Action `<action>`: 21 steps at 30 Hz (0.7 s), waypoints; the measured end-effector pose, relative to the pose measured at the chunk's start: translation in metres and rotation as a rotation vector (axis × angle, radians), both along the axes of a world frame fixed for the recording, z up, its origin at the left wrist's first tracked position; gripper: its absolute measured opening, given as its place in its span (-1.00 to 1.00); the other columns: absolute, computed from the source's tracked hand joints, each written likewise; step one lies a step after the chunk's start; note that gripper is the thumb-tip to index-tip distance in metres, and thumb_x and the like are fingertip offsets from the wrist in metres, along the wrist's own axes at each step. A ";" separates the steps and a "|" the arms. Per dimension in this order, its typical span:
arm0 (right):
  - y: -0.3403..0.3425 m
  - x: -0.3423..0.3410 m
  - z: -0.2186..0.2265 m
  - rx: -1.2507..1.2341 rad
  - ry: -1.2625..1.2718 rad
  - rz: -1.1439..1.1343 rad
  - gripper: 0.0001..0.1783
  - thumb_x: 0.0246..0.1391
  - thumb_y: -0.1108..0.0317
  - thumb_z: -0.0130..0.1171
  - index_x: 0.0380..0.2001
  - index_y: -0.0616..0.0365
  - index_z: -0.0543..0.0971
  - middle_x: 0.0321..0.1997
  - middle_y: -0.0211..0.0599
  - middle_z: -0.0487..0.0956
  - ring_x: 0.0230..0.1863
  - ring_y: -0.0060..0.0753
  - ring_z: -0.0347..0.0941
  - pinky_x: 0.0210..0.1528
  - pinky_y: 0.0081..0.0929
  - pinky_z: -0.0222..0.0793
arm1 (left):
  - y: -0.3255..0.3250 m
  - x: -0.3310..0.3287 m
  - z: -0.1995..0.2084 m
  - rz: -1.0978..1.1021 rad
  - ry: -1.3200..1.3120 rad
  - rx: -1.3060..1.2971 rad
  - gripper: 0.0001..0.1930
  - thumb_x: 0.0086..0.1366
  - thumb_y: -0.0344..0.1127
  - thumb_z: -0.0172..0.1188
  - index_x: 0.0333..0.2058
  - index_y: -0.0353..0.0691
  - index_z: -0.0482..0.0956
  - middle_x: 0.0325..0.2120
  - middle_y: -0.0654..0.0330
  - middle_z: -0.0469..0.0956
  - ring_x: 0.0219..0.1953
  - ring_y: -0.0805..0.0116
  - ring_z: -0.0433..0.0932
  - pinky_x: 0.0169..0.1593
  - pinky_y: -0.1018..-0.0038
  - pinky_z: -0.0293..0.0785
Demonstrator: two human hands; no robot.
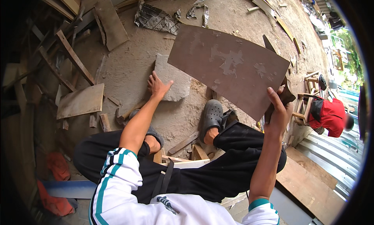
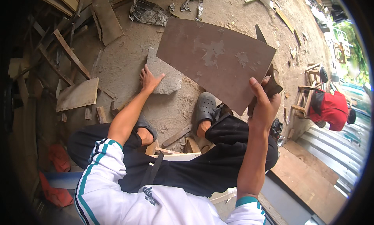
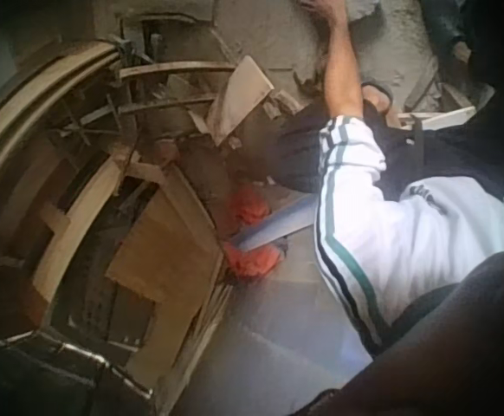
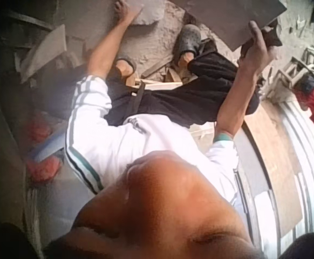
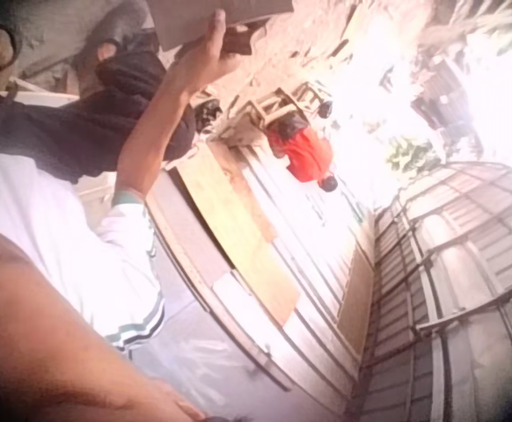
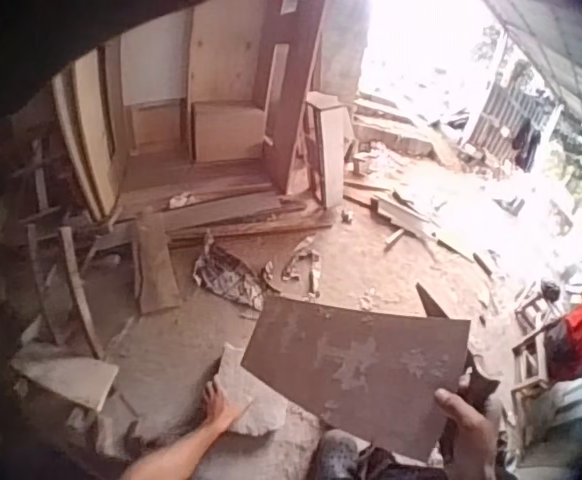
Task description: The person sits on the floor in a cluttered workshop and uses a hand saw to cut a rectangular piece of wood. They then use a sanding block to smooth the edges of the cut piece.
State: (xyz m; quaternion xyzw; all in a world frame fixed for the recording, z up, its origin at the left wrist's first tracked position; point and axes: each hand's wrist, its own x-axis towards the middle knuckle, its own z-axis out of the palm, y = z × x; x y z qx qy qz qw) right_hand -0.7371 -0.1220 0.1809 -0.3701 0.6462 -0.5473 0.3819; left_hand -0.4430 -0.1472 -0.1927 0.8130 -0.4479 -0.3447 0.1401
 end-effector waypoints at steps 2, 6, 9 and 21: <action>-0.004 -0.003 -0.003 0.012 0.001 0.022 -0.80 0.01 0.51 0.32 -0.37 0.10 0.46 -0.37 -0.49 0.46 -0.32 -0.63 0.38 -0.18 -0.60 0.30 | 0.020 0.007 -0.015 0.006 0.061 -0.138 0.14 0.04 0.27 0.33 0.39 -0.22 -0.10 0.34 -0.15 0.02 0.36 -0.20 0.03 0.35 -0.13 0.00; -0.006 -0.004 0.001 0.034 -0.003 0.041 -0.81 0.01 0.48 0.32 -0.42 0.09 0.46 -0.39 -0.55 0.43 -0.33 -0.66 0.35 -0.19 -0.62 0.28 | 0.072 0.048 -0.024 -0.122 -0.106 -0.019 -0.05 0.18 0.30 0.16 0.34 -0.23 0.07 0.27 -0.05 0.17 0.31 -0.09 0.13 0.33 -0.04 0.06; 0.002 -0.009 -0.003 0.021 0.081 0.040 -0.80 -0.02 0.47 0.35 -0.42 0.10 0.48 -0.42 -0.59 0.42 -0.35 -0.70 0.34 -0.21 -0.64 0.28 | 0.107 0.082 -0.011 -0.478 -0.262 0.064 -0.17 0.26 0.28 0.07 0.31 -0.21 0.17 0.28 0.03 0.19 0.32 -0.03 0.14 0.31 -0.02 0.08; 0.020 -0.003 -0.005 -0.157 0.226 0.380 -0.75 -0.05 0.41 0.37 -0.38 0.23 0.47 -0.48 -0.46 0.47 -0.41 -0.59 0.39 -0.34 -0.58 0.33 | 0.032 0.096 0.086 0.044 -0.315 -0.372 -0.68 0.32 -0.13 0.01 -0.18 -0.23 0.60 0.00 -0.05 0.50 0.07 -0.07 0.44 0.18 0.14 0.30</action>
